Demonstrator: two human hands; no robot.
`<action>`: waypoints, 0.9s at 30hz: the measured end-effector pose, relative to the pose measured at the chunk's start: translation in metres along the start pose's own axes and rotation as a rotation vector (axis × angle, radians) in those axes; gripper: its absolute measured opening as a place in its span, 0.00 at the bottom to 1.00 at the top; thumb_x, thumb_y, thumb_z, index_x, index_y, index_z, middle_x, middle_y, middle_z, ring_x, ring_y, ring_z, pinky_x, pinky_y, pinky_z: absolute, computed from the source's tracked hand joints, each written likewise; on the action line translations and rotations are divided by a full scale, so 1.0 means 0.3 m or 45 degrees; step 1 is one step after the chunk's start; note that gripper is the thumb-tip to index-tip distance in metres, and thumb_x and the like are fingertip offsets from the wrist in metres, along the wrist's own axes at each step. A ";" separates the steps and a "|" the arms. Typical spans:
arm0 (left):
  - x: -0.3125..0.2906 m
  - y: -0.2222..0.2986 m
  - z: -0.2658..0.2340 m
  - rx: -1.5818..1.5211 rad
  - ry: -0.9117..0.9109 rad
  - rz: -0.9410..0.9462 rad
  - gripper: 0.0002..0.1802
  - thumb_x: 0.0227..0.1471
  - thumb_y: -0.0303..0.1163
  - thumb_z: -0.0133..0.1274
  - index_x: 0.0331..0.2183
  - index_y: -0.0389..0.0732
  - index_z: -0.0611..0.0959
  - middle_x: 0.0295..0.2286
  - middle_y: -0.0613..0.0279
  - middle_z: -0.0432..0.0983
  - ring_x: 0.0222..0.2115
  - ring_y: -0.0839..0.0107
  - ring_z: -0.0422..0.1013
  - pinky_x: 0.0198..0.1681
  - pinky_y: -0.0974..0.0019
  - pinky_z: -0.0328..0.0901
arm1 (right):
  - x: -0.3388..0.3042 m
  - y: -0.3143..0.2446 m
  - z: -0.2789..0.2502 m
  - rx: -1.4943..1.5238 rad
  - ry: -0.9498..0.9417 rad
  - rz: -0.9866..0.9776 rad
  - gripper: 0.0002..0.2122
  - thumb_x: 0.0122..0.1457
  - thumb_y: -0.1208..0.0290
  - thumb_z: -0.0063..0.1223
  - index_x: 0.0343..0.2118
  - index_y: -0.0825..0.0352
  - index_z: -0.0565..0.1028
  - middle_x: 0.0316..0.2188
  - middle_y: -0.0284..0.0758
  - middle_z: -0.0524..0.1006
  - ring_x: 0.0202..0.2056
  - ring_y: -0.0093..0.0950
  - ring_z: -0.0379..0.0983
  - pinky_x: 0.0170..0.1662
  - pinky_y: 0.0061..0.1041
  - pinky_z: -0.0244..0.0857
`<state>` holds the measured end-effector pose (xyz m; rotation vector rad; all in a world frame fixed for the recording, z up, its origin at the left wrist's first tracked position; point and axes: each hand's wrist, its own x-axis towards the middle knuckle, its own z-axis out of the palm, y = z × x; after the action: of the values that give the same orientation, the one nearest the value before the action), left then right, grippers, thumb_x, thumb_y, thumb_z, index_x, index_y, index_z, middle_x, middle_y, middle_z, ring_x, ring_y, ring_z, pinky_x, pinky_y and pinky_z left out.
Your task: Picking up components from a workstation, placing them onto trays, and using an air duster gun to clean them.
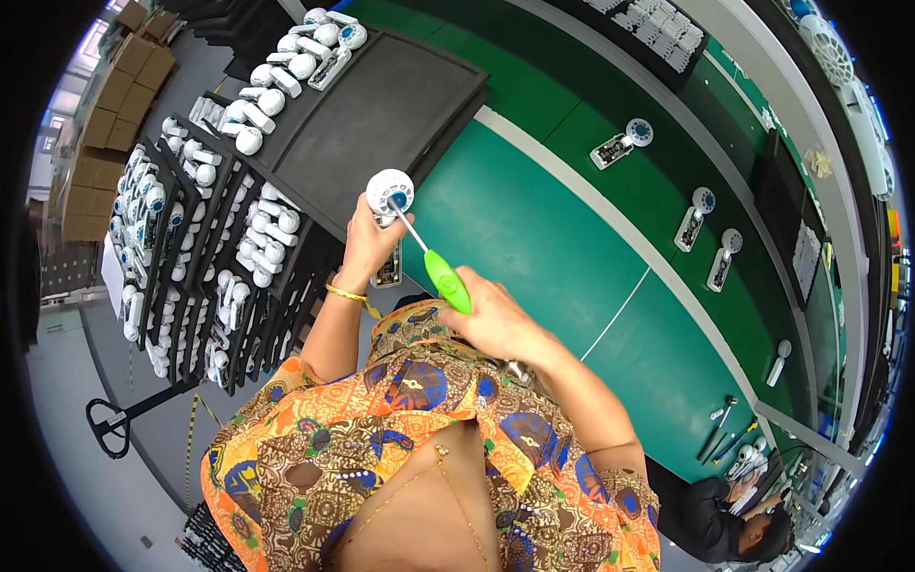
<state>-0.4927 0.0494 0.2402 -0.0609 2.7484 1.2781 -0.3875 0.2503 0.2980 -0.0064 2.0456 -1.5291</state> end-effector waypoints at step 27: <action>0.167 -0.045 0.062 -0.534 -0.578 -0.048 0.21 0.44 0.25 0.57 0.43 0.33 0.73 0.32 0.63 0.75 0.28 0.78 0.70 0.32 0.72 0.66 | 0.054 0.123 -0.061 -0.028 -0.239 0.062 0.18 0.46 0.66 0.54 0.38 0.71 0.67 0.31 0.46 0.73 0.35 0.40 0.70 0.39 0.35 0.62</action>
<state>-0.5397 0.0555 0.2122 0.1267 2.0674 1.6027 -0.3971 0.2734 0.2617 -0.1041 1.9005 -1.4208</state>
